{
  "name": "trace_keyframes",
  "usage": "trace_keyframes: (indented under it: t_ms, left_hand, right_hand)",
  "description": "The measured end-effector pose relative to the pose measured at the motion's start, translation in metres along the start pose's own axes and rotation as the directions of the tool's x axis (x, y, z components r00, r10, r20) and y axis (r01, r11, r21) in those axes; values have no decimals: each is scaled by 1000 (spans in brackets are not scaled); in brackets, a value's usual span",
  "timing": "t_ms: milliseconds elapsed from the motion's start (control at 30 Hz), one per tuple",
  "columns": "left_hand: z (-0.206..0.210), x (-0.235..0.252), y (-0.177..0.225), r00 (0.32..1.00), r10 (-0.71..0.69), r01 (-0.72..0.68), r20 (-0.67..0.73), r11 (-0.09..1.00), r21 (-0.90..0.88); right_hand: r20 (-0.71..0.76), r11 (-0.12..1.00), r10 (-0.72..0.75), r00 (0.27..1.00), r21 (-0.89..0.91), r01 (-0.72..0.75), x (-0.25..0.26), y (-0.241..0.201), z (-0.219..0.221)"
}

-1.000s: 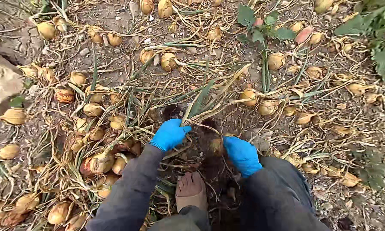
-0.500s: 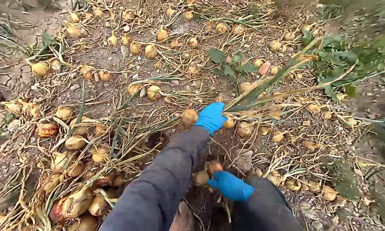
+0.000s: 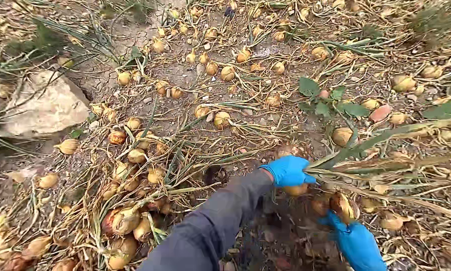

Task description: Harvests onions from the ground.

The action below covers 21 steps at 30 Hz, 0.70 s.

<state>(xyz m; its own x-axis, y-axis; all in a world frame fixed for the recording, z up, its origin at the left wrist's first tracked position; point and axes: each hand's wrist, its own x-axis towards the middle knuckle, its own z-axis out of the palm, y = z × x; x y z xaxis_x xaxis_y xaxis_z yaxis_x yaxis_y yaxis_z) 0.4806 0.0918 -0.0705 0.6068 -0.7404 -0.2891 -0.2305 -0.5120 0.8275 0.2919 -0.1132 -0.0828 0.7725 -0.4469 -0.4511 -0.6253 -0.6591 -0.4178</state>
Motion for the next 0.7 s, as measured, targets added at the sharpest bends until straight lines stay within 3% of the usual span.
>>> trace_keyframes:
  t_ms: [100,167,233,300,367,500,567,667,700]
  left_hand:
    - [-55,-76,-32,941,-200,142,-274,966,-218]
    - [-98,-118,-52,797,-360,196,-485,913,-357]
    - [-141,-144,-63,641,-419,298,-643,908,-294]
    - [-172,-146,-77,585,-393,492,-710,867,-74]
    - [-183,-128,-101,626,-389,636,-676,757,152]
    - [-173,-68,-147,795,-337,579,-505,670,464]
    - [-176,-55,-151,821,-343,558,-457,656,509]
    - [-187,-53,-149,855,-362,511,-371,710,484]
    - [-189,-53,-147,855,-381,513,-351,714,476]
  right_hand:
    - [-126,971,-149,981,-207,120,43,-17,-18]
    - [-82,901,-178,981,-415,129,70,-31,-28]
    - [4,817,-126,992,-567,106,92,-45,-33]
    - [47,708,-88,995,-700,95,112,-49,-32]
    - [94,615,-18,995,-784,85,120,-55,-36]
    - [265,584,114,957,-797,151,123,-37,-50]
    - [301,623,136,944,-767,155,97,-28,-54]
    - [356,714,328,875,-700,17,23,-41,-51]
    - [311,794,102,945,-598,112,3,-16,-38]
